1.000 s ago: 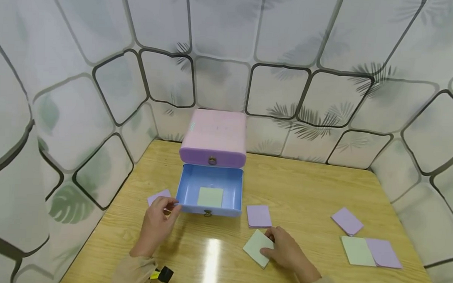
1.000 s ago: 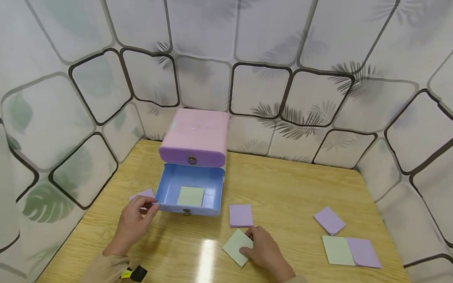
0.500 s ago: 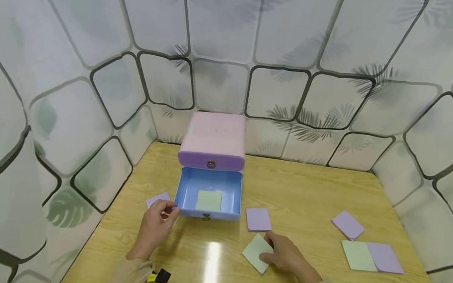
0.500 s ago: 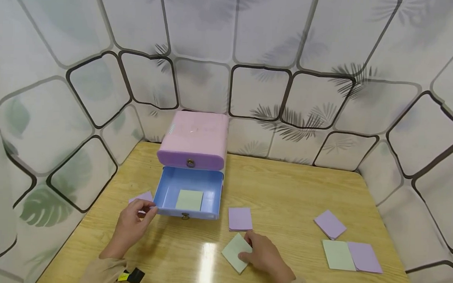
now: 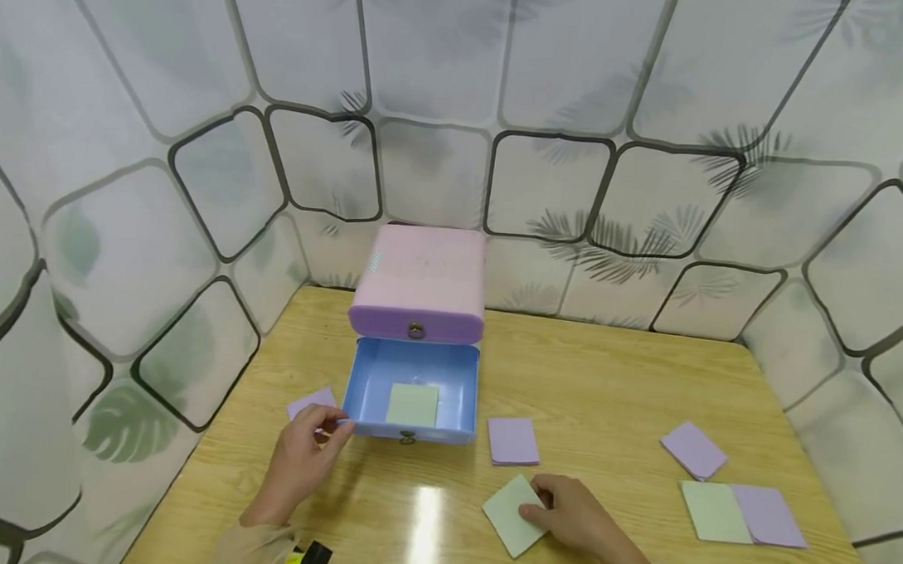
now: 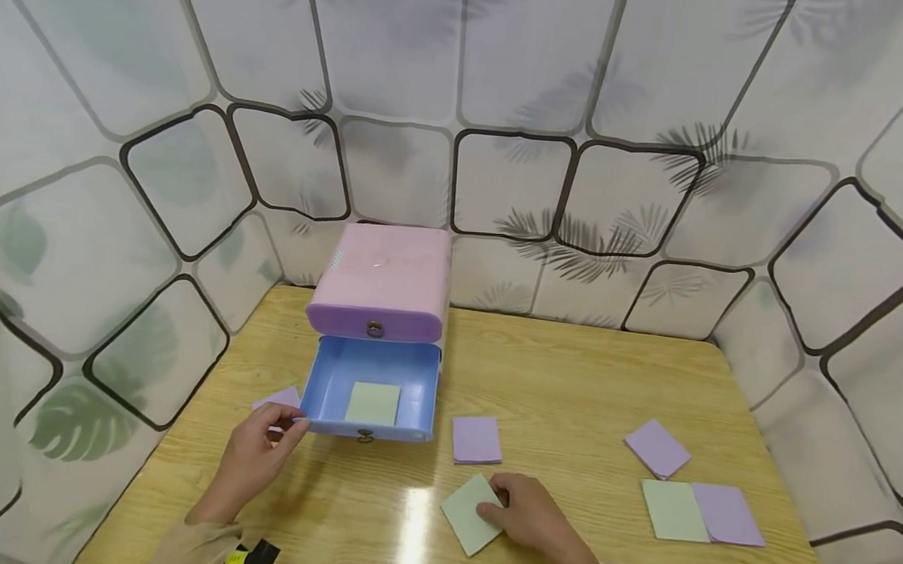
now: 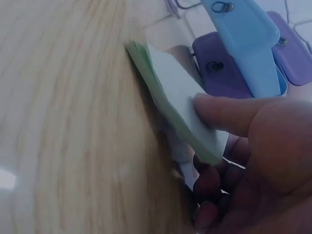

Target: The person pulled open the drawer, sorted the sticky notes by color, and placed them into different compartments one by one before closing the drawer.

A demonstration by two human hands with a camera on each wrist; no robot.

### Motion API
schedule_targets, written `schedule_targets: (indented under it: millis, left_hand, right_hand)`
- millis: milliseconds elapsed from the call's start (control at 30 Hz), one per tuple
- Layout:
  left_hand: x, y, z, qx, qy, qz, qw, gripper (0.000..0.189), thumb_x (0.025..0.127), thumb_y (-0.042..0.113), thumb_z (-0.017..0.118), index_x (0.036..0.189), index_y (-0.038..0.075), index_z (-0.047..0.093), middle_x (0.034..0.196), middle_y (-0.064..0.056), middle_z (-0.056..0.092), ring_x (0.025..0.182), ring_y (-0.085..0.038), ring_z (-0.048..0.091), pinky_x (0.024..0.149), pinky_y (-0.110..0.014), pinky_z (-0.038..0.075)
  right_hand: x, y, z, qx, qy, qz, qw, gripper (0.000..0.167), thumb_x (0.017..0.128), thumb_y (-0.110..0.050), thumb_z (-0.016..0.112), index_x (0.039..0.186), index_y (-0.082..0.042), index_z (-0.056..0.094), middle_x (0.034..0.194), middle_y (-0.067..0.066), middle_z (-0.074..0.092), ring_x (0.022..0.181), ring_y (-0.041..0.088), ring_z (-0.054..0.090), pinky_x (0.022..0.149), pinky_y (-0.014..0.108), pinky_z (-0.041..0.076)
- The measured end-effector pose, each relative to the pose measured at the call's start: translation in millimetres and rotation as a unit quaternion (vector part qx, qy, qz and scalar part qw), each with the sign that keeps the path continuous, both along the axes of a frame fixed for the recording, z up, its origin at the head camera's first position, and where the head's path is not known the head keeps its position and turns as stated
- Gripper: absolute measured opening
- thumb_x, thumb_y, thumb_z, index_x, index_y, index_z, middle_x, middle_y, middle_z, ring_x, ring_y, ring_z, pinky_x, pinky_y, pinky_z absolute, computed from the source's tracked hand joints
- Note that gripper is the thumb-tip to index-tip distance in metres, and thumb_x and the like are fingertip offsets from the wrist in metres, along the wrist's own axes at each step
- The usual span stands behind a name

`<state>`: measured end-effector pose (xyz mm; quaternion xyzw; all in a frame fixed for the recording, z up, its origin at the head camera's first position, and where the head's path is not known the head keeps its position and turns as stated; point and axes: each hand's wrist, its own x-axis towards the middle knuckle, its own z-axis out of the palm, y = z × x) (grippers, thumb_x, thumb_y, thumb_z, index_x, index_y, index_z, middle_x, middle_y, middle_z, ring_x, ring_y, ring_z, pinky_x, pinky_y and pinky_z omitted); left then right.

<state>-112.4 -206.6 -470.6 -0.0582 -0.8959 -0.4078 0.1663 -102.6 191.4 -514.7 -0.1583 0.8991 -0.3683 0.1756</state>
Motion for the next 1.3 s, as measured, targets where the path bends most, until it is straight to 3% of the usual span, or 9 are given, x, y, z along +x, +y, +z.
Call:
schedule_targets:
  millis: [133, 300, 400, 533, 700, 833, 1067, 1300]
  left_hand:
    - [1.0, -2.3, 1.1, -0.004, 0.001, 0.0, 1.0, 0.009, 0.089, 0.014, 0.071, 0.092, 0.007, 0.067, 0.089, 0.0, 0.06, 0.079, -0.013, 0.059, 0.065, -0.033, 0.055]
    - [0.0, -6.2, 2.8, -0.014, 0.021, -0.005, 0.9997, 0.011, 0.087, 0.013, 0.073, 0.093, 0.005, 0.067, 0.089, 0.0, 0.06, 0.08, -0.014, 0.059, 0.066, -0.036, 0.055]
    - [-1.7, -7.9, 4.1, -0.015, 0.042, -0.01, 0.9989, 0.014, 0.084, 0.011, 0.075, 0.093, 0.004, 0.067, 0.09, -0.001, 0.06, 0.08, -0.017, 0.06, 0.065, -0.036, 0.055]
    - [-1.7, -8.5, 7.1, -0.011, 0.061, -0.019, 0.9979, 0.015, 0.081, 0.007, 0.077, 0.091, 0.003, 0.066, 0.09, -0.003, 0.061, 0.078, -0.021, 0.062, 0.064, -0.034, 0.055]
    - [-2.0, -9.5, 9.6, -0.01, 0.061, -0.019, 0.9979, 0.017, 0.078, 0.006, 0.08, 0.088, 0.003, 0.066, 0.085, -0.005, 0.063, 0.075, -0.02, 0.063, 0.064, -0.029, 0.055]
    - [-1.8, -8.9, 10.2, -0.02, 0.067, -0.017, 0.9974, 0.018, 0.075, 0.006, 0.082, 0.085, 0.005, 0.067, 0.082, -0.001, 0.063, 0.073, -0.017, 0.062, 0.063, -0.025, 0.054]
    - [-5.3, -6.4, 10.4, -0.037, 0.075, -0.017, 0.9963, 0.02, 0.072, 0.008, 0.085, 0.083, 0.009, 0.069, 0.081, 0.002, 0.063, 0.071, -0.019, 0.063, 0.062, -0.034, 0.056]
    - [-7.7, -4.4, 6.8, -0.025, 0.079, -0.018, 0.9964, 0.022, 0.07, 0.006, 0.086, 0.082, 0.009, 0.068, 0.079, 0.003, 0.063, 0.07, -0.015, 0.063, 0.06, -0.035, 0.057]
  right_hand:
    - [-0.8, 2.7, 0.6, -0.026, -0.027, 0.01, 0.9992, 0.026, 0.087, -0.035, 0.07, 0.083, -0.014, 0.055, 0.067, -0.008, 0.044, 0.059, 0.005, 0.04, 0.051, 0.02, 0.032]
    - [-1.6, 3.5, 0.6, -0.056, -0.051, 0.023, 0.9969, 0.035, 0.088, -0.03, 0.071, 0.114, -0.009, 0.059, 0.069, -0.005, 0.047, 0.057, 0.005, 0.041, 0.05, 0.02, 0.034]
    - [-1.0, 3.5, 0.2, -0.062, -0.053, 0.027, 0.9963, 0.04, 0.09, -0.029, 0.068, 0.122, -0.009, 0.057, 0.067, -0.005, 0.048, 0.053, 0.005, 0.04, 0.049, 0.02, 0.035]
    - [0.6, 3.4, -1.9, -0.071, -0.052, 0.028, 0.9957, 0.032, 0.092, -0.026, 0.066, 0.117, -0.008, 0.06, 0.066, -0.005, 0.049, 0.053, 0.004, 0.04, 0.048, 0.02, 0.035]
    - [1.2, 3.7, -5.2, -0.074, -0.031, 0.024, 0.9965, 0.021, 0.092, -0.023, 0.066, 0.109, -0.011, 0.062, 0.069, -0.006, 0.053, 0.058, 0.004, 0.046, 0.051, 0.021, 0.04]
    - [0.2, 6.1, -2.8, -0.09, -0.029, 0.009, 0.9955, 0.02, 0.092, -0.023, 0.066, 0.107, -0.011, 0.061, 0.069, -0.005, 0.051, 0.058, 0.004, 0.046, 0.05, 0.022, 0.041]
    - [-7.4, 7.4, 17.9, -0.137, -0.008, -0.043, 0.9896, 0.022, 0.094, -0.021, 0.064, 0.112, -0.009, 0.057, 0.072, 0.0, 0.054, 0.059, 0.007, 0.046, 0.051, 0.022, 0.043]
    - [-15.3, 8.1, 47.7, -0.179, 0.085, -0.073, 0.9774, 0.019, 0.093, -0.015, 0.064, 0.11, -0.007, 0.058, 0.073, 0.001, 0.06, 0.056, 0.008, 0.049, 0.049, 0.024, 0.046]
